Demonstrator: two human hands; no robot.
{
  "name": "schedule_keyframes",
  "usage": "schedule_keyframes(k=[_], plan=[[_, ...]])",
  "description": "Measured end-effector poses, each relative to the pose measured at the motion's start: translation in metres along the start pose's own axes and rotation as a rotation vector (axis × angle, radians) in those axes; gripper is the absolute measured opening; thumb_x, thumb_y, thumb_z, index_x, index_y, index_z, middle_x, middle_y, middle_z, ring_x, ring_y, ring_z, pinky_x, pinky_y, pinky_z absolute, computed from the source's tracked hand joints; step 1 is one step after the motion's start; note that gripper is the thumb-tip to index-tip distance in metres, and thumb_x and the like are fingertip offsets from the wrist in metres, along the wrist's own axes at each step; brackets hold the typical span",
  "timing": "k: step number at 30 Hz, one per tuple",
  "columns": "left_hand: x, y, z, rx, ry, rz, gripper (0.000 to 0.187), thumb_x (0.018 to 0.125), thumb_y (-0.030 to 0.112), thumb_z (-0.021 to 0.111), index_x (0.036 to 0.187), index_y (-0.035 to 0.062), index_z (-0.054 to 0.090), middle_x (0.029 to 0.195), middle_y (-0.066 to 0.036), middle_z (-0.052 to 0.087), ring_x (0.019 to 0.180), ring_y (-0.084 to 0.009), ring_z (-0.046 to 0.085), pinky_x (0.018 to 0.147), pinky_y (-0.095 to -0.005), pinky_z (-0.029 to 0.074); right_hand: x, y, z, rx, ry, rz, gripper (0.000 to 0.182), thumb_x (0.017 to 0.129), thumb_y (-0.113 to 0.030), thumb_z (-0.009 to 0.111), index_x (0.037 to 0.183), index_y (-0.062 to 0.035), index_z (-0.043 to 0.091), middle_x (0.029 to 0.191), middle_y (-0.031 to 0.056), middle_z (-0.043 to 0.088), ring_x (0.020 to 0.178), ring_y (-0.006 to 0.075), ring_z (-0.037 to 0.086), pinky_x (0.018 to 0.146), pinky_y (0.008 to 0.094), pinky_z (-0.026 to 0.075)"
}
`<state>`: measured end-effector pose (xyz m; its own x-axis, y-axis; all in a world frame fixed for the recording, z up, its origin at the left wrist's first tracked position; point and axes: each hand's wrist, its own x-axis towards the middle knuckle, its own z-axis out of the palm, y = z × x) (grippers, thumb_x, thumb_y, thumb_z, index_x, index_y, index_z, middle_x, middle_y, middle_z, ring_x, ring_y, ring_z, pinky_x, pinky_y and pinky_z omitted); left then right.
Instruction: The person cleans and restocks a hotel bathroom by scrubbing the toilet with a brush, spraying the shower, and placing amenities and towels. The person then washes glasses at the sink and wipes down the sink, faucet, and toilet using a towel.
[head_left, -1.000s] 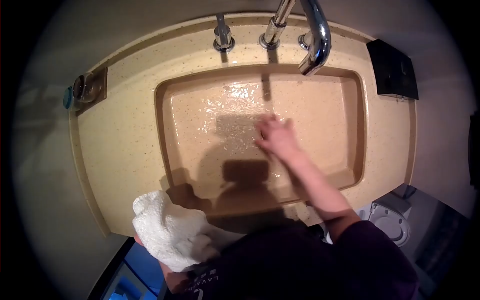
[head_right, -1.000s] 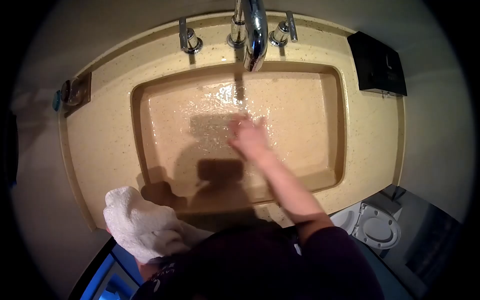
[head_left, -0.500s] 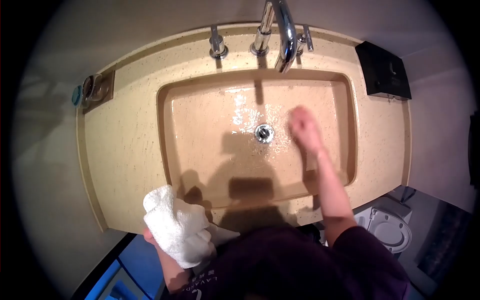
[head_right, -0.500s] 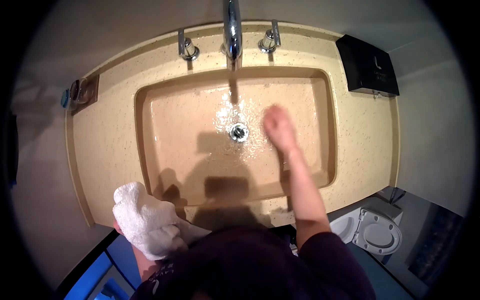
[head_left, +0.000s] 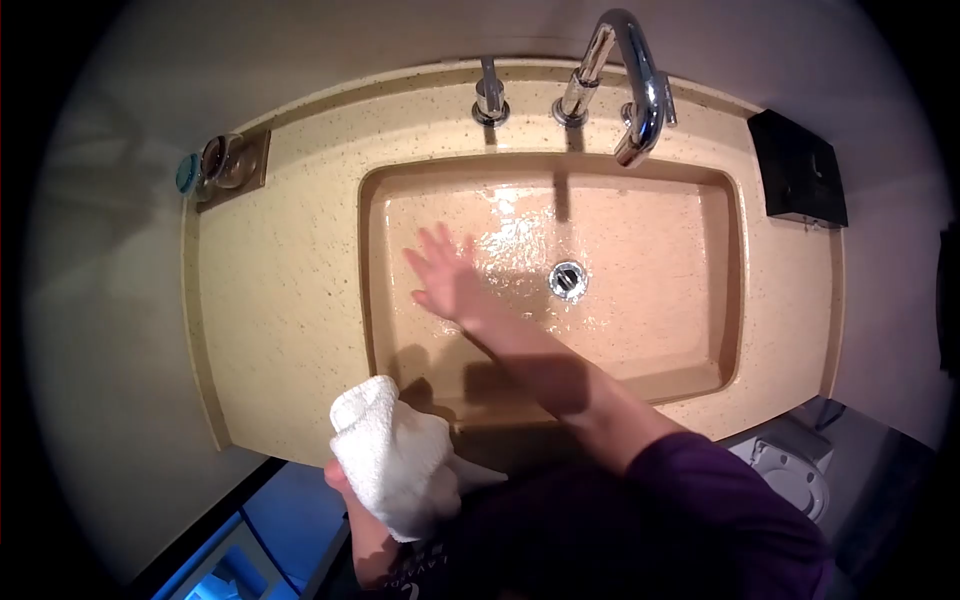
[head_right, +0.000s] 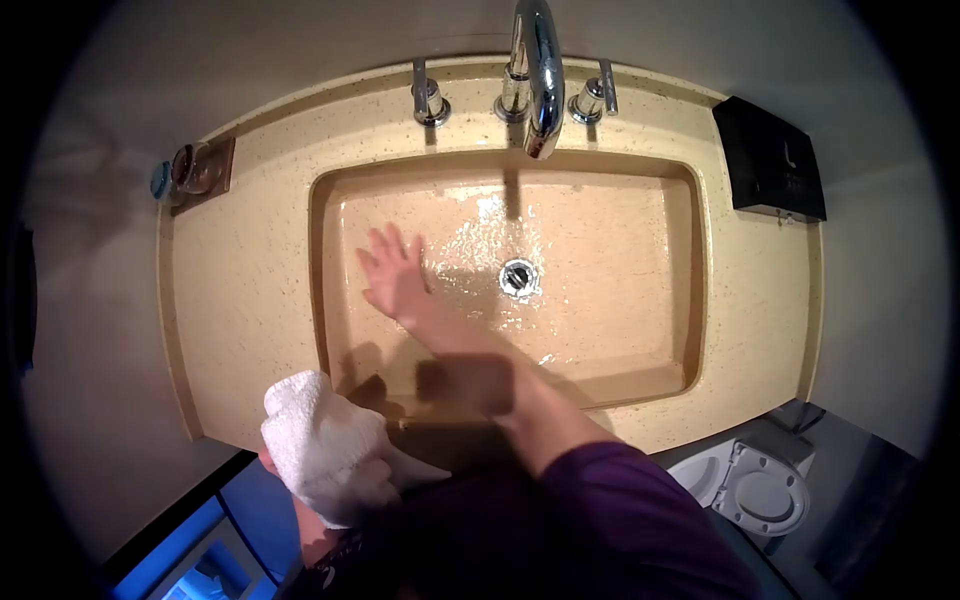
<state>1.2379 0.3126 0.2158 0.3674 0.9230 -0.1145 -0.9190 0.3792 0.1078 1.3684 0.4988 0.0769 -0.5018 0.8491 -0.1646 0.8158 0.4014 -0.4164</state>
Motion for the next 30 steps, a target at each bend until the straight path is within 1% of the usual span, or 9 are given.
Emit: schedule_keyframes(k=[7, 11, 14, 17, 19, 21, 25, 27, 30], plan=[[-0.005, 0.005, -0.005, 0.059, 0.088, 0.044, 0.046, 0.068, 0.032, 0.069, 0.099, 0.0034, 0.053, 0.085, -0.007, 0.059, 0.074, -0.0171, 0.055, 0.063, -0.0299, 0.046, -0.035, 0.024, 0.007, -0.074, -0.056, -0.02, 0.079, 0.079, -0.045, 0.06, 0.143, -0.022, 0.019, 0.149, 0.0086, 0.016, 0.137, 0.0346, 0.011, 0.105, 0.0626, 0.011], [-0.005, 0.006, -0.01, 0.077, 0.108, 0.048, 0.047, 0.069, 0.032, 0.066, 0.102, 0.0025, 0.053, 0.087, -0.008, 0.058, 0.075, -0.0179, 0.055, 0.064, -0.0303, 0.046, -0.115, 0.092, -0.054, -0.094, -0.117, 0.351, 0.046, 0.078, -0.036, 0.064, 0.116, -0.0121, 0.057, 0.125, 0.0095, 0.05, 0.124, 0.0294, 0.037, 0.095, 0.0597, 0.032], [-0.002, 0.004, -0.01, 0.102, 0.104, 0.038, 0.047, 0.07, 0.032, 0.063, 0.104, 0.0018, 0.052, 0.088, -0.009, 0.058, 0.075, -0.0185, 0.055, 0.064, -0.0305, 0.046, -0.167, 0.184, -0.092, 0.121, 0.442, 0.286, 0.035, 0.082, -0.022, 0.06, 0.113, -0.0063, 0.057, 0.121, 0.0172, 0.052, 0.116, 0.0343, 0.044, 0.097, 0.0421, 0.038], [0.005, 0.001, -0.008, 0.141, 0.085, 0.012, 0.048, 0.071, 0.033, 0.061, 0.106, 0.0011, 0.052, 0.09, -0.01, 0.058, 0.076, -0.0191, 0.055, 0.065, -0.0308, 0.046, -0.231, 0.28, -0.05, -0.034, 0.241, 0.859, 0.059, 0.09, -0.038, 0.047, 0.139, -0.0112, 0.029, 0.145, 0.0253, 0.013, 0.131, 0.0415, 0.02, 0.104, 0.0495, 0.028], [0.008, -0.002, -0.004, 0.183, 0.073, -0.004, 0.049, 0.071, 0.033, 0.059, 0.108, 0.0007, 0.051, 0.091, -0.01, 0.058, 0.077, -0.0195, 0.055, 0.066, -0.031, 0.046, -0.211, 0.223, -0.046, -0.087, 0.02, 1.08, 0.073, 0.088, -0.047, 0.046, 0.144, -0.0141, 0.013, 0.148, 0.0227, -0.003, 0.135, 0.0445, 0.004, 0.102, 0.0622, 0.02], [0.012, -0.007, -0.002, 0.226, 0.06, -0.022, 0.05, 0.072, 0.033, 0.058, 0.109, 0.0002, 0.051, 0.092, -0.011, 0.058, 0.077, -0.0199, 0.055, 0.066, -0.0312, 0.046, -0.209, 0.186, -0.033, 0.038, -0.086, 0.812, 0.082, 0.085, -0.055, 0.047, 0.145, -0.0173, 0.007, 0.148, 0.0212, -0.009, 0.134, 0.0461, -0.008, 0.097, 0.0704, 0.014], [0.003, -0.012, 0.004, 0.356, 0.097, -0.038, 0.057, 0.071, 0.028, 0.053, 0.119, -0.0022, 0.046, 0.101, -0.014, 0.057, 0.084, -0.0231, 0.057, 0.071, -0.0322, 0.048, -0.218, 0.154, -0.073, 0.516, 0.195, 0.405, 0.049, 0.089, -0.034, 0.052, 0.13, -0.0085, 0.045, 0.138, 0.0212, 0.035, 0.13, 0.0347, 0.032, 0.105, 0.0368, 0.03], [-0.024, -0.012, 0.008, 0.385, 0.329, 0.047, 0.064, 0.069, 0.024, 0.055, 0.126, -0.0035, 0.041, 0.109, -0.016, 0.056, 0.092, -0.026, 0.058, 0.076, -0.0333, 0.048, -0.244, 0.189, -0.089, 0.304, 0.078, 0.807, 0.044, 0.083, -0.032, 0.057, 0.118, -0.0071, 0.056, 0.122, 0.0193, 0.053, 0.113, 0.0297, 0.052, 0.095, 0.0375, 0.042], [-0.038, -0.018, 0.014, 0.41, 0.403, 0.08, 0.068, 0.068, 0.024, 0.055, 0.127, -0.0039, 0.039, 0.112, -0.017, 0.055, 0.096, -0.0265, 0.057, 0.079, -0.0336, 0.048, -0.282, 0.235, -0.092, 0.018, -0.495, 0.914, 0.035, 0.074, -0.031, 0.06, 0.099, -0.0067, 0.066, 0.101, 0.0156, 0.064, 0.095, 0.0263, 0.061, 0.081, 0.0356, 0.048]])
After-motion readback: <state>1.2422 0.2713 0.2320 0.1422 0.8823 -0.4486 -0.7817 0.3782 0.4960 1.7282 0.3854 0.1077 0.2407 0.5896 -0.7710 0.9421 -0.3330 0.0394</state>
